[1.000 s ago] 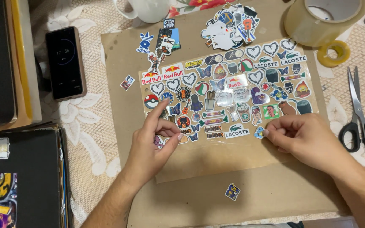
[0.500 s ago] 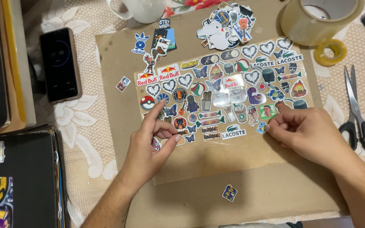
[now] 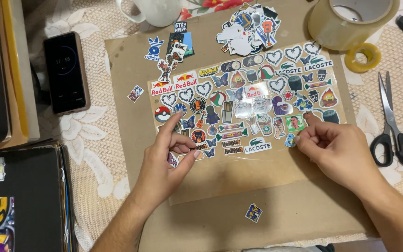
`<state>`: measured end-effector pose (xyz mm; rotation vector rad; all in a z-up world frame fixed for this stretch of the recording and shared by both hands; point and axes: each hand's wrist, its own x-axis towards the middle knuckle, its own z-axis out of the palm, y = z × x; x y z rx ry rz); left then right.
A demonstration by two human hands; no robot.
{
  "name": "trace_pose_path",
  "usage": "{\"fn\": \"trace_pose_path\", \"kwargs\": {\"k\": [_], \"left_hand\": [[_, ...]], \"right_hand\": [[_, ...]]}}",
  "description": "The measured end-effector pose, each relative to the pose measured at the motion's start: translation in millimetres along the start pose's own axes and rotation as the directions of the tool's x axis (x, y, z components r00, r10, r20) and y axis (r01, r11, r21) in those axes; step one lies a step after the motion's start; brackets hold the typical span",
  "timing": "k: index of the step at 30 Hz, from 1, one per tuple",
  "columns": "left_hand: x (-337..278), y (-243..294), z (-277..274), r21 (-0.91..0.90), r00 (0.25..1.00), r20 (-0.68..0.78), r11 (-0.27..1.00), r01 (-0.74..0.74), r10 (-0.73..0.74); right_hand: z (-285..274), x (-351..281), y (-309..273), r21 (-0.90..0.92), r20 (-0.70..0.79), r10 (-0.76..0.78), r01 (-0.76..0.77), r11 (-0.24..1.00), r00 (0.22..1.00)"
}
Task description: Cutting out stickers from a sheet and peeling off the adhesive backing to place them on a transfer sheet
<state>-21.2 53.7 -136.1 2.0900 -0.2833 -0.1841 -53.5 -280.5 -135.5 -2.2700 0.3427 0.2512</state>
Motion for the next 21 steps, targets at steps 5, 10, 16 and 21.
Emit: {"fn": "trace_pose_path", "kwargs": {"k": [5,10,16,21], "left_hand": [[0,0,0,-0.013,1.0,0.001,1.0,-0.003,0.003],[0,1,0,-0.015,1.0,0.007,1.0,-0.008,0.009],[0,-1,0,-0.004,1.0,0.015,1.0,-0.014,0.014],[0,0,-1,0.006,1.0,0.017,1.0,0.004,-0.004]], "right_hand": [[2,-5,-12,-0.121,-0.057,0.169,-0.175,0.977,0.984],[6,-8,-14,-0.26,-0.113,0.05,-0.078,0.963,0.992],[10,-10,-17,-0.343,-0.14,0.032,-0.079,0.936,0.99],[13,-10,-12,-0.414,-0.166,-0.079,0.003,0.91,0.983]]}}
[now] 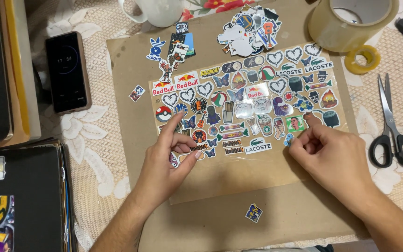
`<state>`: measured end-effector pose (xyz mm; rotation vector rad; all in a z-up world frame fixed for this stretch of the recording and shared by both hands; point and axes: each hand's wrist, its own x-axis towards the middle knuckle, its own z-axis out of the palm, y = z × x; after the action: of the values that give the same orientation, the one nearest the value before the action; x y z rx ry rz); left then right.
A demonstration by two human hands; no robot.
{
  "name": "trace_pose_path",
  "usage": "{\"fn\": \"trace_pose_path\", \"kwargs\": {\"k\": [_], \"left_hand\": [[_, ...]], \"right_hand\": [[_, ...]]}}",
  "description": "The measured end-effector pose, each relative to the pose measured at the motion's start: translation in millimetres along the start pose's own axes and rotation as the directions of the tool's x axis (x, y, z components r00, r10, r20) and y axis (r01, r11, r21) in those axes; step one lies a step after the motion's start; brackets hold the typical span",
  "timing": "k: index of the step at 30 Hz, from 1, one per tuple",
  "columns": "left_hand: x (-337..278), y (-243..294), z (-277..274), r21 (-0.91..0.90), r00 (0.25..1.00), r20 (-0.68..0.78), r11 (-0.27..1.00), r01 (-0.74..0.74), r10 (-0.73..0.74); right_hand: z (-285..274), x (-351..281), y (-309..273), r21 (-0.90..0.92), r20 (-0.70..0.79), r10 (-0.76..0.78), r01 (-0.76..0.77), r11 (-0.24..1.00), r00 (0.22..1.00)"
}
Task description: Cutting out stickers from a sheet and peeling off the adhesive backing to place them on a transfer sheet
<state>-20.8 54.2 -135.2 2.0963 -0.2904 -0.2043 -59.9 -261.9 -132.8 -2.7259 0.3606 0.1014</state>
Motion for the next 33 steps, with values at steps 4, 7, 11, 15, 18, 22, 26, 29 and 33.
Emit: {"fn": "trace_pose_path", "kwargs": {"k": [4,7,11,15,18,22,26,29,33], "left_hand": [[-1,-2,1,-0.011,1.0,0.008,1.0,0.0,0.0],[0,0,0,-0.01,1.0,0.007,1.0,0.007,-0.007],[0,0,1,-0.026,1.0,0.005,1.0,0.004,-0.003],[1,2,1,-0.056,0.999,-0.005,0.998,0.04,-0.04],[-3,1,-2,-0.269,0.999,-0.038,0.963,-0.008,-0.003],[-3,5,0,-0.558,1.0,-0.007,0.829,-0.023,0.023],[0,30,-7,-0.55,0.999,-0.031,0.835,-0.031,0.016],[1,67,-21,-0.226,0.963,-0.1,0.937,-0.267,0.25],[1,130,-48,-0.037,0.908,-0.107,0.911,-0.412,0.406]], "right_hand": [[-3,-2,16,0.12,0.007,-0.046,0.045,0.992,0.999],[-12,-6,20,0.191,-0.016,-0.197,0.196,0.962,0.98],[-4,-20,32,-0.134,-0.075,-0.547,0.535,0.834,0.834],[2,-16,30,-0.234,-0.108,-0.712,0.679,0.696,0.693],[-5,-14,24,-0.321,-0.008,-0.69,0.652,0.687,0.724],[-26,5,4,-0.362,0.161,-0.613,0.624,0.692,0.773],[-57,17,-46,0.027,0.062,-0.789,0.789,0.614,0.612],[-87,18,-84,0.151,-0.174,-0.853,0.869,0.471,0.492],[-122,5,-88,0.16,-0.305,-0.814,0.87,0.467,0.494]]}}
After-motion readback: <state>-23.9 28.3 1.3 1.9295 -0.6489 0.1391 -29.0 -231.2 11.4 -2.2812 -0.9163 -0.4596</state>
